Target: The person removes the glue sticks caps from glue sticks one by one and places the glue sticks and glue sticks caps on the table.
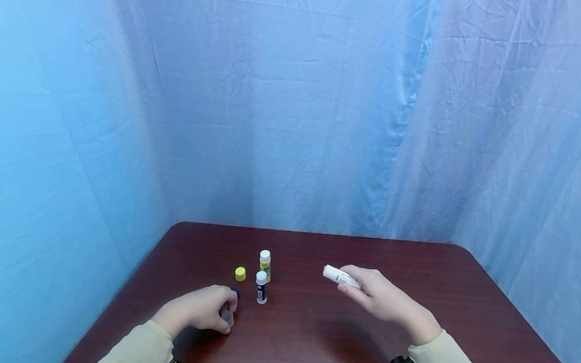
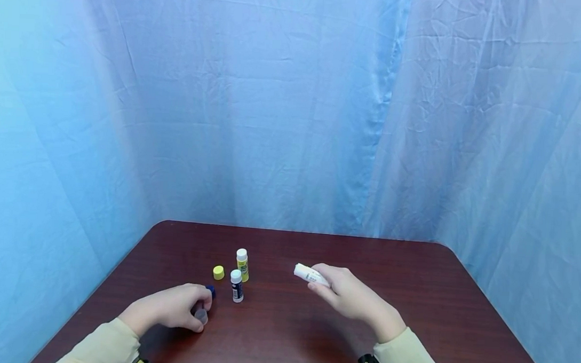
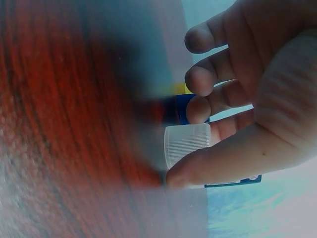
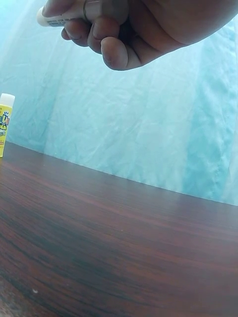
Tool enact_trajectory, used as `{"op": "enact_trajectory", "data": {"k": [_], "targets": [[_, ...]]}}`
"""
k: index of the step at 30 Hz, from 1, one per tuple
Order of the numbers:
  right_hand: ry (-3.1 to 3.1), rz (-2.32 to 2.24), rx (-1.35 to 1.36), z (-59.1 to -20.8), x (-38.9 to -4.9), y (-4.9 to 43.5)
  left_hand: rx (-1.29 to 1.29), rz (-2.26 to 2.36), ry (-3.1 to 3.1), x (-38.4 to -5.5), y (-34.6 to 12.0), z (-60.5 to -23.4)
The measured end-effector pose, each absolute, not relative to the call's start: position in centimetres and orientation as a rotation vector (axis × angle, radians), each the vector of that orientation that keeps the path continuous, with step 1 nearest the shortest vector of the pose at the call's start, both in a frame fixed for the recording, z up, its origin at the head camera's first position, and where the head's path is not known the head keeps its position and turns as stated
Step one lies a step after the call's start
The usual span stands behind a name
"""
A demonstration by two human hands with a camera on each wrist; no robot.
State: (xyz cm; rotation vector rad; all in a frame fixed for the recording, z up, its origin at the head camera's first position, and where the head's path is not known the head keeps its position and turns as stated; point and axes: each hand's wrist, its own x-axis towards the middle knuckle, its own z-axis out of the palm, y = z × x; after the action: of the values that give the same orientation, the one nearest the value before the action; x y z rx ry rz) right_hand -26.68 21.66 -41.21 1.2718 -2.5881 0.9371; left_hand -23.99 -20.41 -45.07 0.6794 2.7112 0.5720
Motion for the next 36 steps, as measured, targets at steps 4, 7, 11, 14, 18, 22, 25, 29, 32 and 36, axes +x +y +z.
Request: {"op": "enact_trajectory", "data": {"k": [4, 7, 11, 14, 18, 22, 25, 29, 32, 36], "targets": [[-2.579, 0.94, 1.266, -41.2, -26.7, 21.6, 0.704, 0.565, 2.754, -24.0, -20.5, -44.7], [-2.551, 0.946, 1.276, -41.1, -26.6, 21.5, 0.72, 0.57, 2.788, -24.0, -20.5, -44.3], [-2.494, 0.959, 1.317, -41.0, -26.6, 21.3, 0.746, 0.591, 2.821, -24.0, -20.6, -43.6], [-2.466, 0.968, 1.329, -41.0, -26.5, 21.1, 0.772, 0.604, 2.841, -23.8, -20.5, -43.1], [-2.421, 0.953, 1.326, -41.0, -26.5, 20.8, 0.797, 0.607, 2.867, -23.6, -20.2, -42.3], [-2.362, 0.93, 1.315, -40.8, -26.4, 20.4, 0.829, 0.627, 2.896, -23.4, -20.1, -41.8], [-2.334, 0.93, 1.269, -40.7, -26.4, 20.1, 0.842, 0.649, 2.923, -23.3, -20.1, -41.4], [-2.301, 0.921, 1.172, -40.6, -26.5, 19.5, 0.838, 0.671, 2.965, -23.2, -20.0, -41.1], [-2.278, 0.931, 1.129, -40.3, -26.6, 18.9, 0.863, 0.667, 3.01, -23.2, -20.0, -41.0], [-2.252, 0.954, 1.142, -40.0, -26.7, 18.1, 0.935, 0.662, 3.078, -23.1, -19.9, -40.8]]}}
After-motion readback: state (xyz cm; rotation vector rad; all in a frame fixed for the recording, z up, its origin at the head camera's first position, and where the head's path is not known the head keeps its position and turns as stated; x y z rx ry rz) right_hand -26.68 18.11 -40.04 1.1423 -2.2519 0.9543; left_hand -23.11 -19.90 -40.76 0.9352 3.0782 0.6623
